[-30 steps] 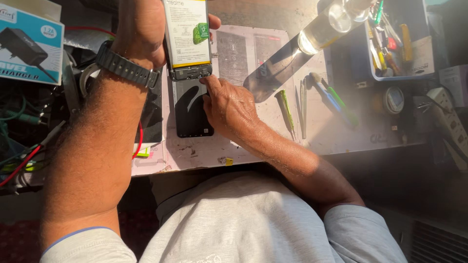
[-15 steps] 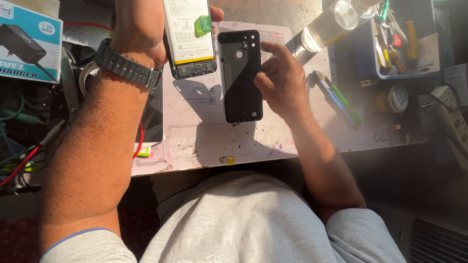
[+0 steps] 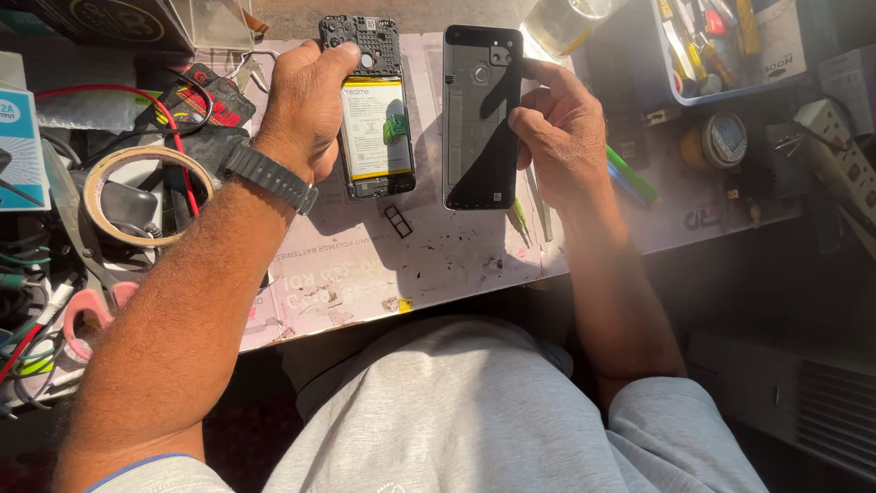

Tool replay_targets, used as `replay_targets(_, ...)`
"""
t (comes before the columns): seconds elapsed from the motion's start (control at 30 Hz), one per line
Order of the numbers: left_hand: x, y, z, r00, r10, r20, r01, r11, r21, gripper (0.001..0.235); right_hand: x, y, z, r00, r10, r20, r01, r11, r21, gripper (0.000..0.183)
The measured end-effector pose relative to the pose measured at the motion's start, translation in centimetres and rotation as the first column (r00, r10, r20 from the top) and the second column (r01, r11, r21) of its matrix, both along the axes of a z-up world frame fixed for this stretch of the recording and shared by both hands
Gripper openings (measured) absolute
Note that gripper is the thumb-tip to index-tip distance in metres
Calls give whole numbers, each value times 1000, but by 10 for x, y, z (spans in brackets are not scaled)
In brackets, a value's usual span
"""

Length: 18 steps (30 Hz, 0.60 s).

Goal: The person uses a green plastic pry tool to remove adhesive from the edges of a smartphone battery. The person then cleans the phone's interior with a brush and reassembles the device by placing the back cover on and pressing the edges to secure it.

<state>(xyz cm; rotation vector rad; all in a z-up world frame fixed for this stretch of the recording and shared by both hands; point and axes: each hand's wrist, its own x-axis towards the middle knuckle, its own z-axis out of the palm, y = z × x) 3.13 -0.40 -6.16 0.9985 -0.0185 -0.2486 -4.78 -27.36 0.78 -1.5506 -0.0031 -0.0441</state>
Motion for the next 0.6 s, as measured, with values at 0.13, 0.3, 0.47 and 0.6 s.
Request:
replay_targets(0.13,-2,-6,-1,996,58,72,-75,964,254,23,2,2,-5,998,56,-26,-56,998,-23,49)
replay_targets(0.3,-1,6,6,960,-24,281,-205,624,754,25,3,12,-15,994,90,-65,-88,996,27,52)
replay_targets(0.47,-1,11,14,926,-126,357,-309,292,905,41,1,27,-21,983,143,-120,-129,984,120,54)
replay_targets(0.6,-15,8,26,863,-176,473,-458,117,881,43,-2,33,-19,981,150,-119,-138,985,108,54)
